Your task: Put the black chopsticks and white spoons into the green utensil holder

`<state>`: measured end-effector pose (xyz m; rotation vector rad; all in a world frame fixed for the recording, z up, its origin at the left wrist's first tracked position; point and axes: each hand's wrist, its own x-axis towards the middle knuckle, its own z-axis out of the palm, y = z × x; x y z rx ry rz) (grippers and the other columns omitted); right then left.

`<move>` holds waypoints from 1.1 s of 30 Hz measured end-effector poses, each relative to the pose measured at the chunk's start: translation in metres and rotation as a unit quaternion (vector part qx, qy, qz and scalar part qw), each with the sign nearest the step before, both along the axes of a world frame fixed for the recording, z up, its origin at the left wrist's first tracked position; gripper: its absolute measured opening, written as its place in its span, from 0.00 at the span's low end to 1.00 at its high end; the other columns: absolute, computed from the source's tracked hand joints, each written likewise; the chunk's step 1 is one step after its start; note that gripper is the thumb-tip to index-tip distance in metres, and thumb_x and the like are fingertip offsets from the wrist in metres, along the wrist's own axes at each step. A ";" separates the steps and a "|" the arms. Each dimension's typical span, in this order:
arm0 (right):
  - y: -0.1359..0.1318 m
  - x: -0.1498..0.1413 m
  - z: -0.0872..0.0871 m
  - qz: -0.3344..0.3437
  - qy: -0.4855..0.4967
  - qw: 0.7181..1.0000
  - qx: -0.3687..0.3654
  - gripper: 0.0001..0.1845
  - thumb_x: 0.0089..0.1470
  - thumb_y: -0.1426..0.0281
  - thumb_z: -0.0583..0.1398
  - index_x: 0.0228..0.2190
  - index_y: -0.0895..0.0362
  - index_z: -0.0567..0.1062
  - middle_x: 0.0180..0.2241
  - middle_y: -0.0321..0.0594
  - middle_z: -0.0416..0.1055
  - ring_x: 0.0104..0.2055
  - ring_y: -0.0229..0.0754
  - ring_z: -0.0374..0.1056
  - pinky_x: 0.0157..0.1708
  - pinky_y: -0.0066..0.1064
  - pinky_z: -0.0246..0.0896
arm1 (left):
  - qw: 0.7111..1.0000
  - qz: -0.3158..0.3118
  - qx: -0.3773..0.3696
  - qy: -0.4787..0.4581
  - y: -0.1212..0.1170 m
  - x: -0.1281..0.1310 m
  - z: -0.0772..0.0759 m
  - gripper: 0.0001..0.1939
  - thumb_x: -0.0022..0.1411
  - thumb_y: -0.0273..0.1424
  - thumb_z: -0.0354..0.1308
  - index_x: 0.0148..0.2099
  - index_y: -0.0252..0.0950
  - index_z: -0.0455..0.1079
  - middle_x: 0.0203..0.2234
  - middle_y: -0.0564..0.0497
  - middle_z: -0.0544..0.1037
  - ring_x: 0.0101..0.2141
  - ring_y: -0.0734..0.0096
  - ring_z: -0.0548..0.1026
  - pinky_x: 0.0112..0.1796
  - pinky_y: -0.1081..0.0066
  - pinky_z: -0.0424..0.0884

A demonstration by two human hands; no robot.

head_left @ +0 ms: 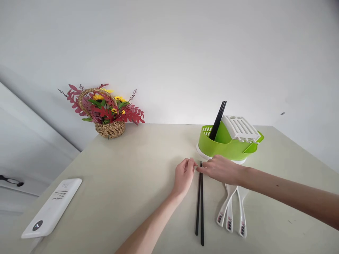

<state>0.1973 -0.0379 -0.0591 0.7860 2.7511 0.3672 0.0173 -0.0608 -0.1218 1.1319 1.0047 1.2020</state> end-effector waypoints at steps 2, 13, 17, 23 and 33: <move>0.000 -0.002 -0.002 0.000 0.000 1.000 -0.002 0.19 0.53 0.87 0.60 0.43 0.56 0.73 0.28 0.35 0.74 0.25 0.37 0.69 0.23 0.33 0.33 | 1.000 0.000 -0.002 0.004 0.000 0.000 0.000 0.23 0.68 0.52 0.56 0.32 0.36 0.68 0.20 0.59 0.60 0.21 0.77 0.57 0.24 0.73 0.52; 0.000 -0.010 -0.010 0.003 0.011 1.000 -0.005 0.12 0.60 0.83 0.58 0.42 0.56 0.73 0.34 0.39 0.76 0.26 0.37 0.71 0.23 0.32 0.36 | 1.000 0.007 -0.002 0.022 0.000 0.001 0.001 0.23 0.67 0.52 0.56 0.32 0.37 0.69 0.20 0.58 0.62 0.22 0.76 0.59 0.25 0.72 0.55; 0.000 -0.008 -0.003 -0.014 0.028 0.999 -0.006 0.12 0.58 0.83 0.57 0.39 0.57 0.74 0.31 0.39 0.75 0.26 0.37 0.70 0.23 0.33 0.36 | 1.000 -0.006 0.004 0.026 0.000 0.000 0.002 0.22 0.69 0.50 0.54 0.30 0.37 0.67 0.19 0.58 0.61 0.22 0.75 0.58 0.25 0.71 0.54; 0.004 0.004 0.021 -0.053 0.066 0.996 0.016 0.12 0.56 0.83 0.56 0.32 0.56 0.74 0.29 0.35 0.73 0.24 0.35 0.64 0.23 0.34 0.33 | 0.996 -0.019 0.030 0.077 -0.007 0.000 0.008 0.19 0.69 0.49 0.55 0.37 0.37 0.68 0.27 0.53 0.71 0.27 0.73 0.66 0.28 0.72 0.59; 0.008 0.018 0.057 -0.026 0.135 0.982 0.130 0.11 0.58 0.82 0.55 0.28 0.58 0.71 0.26 0.36 0.69 0.26 0.35 0.61 0.23 0.31 0.36 | 0.960 -0.196 0.103 0.174 -0.022 -0.001 0.018 0.26 0.76 0.51 0.42 0.43 0.38 0.71 0.18 0.57 0.66 0.21 0.72 0.66 0.28 0.71 0.63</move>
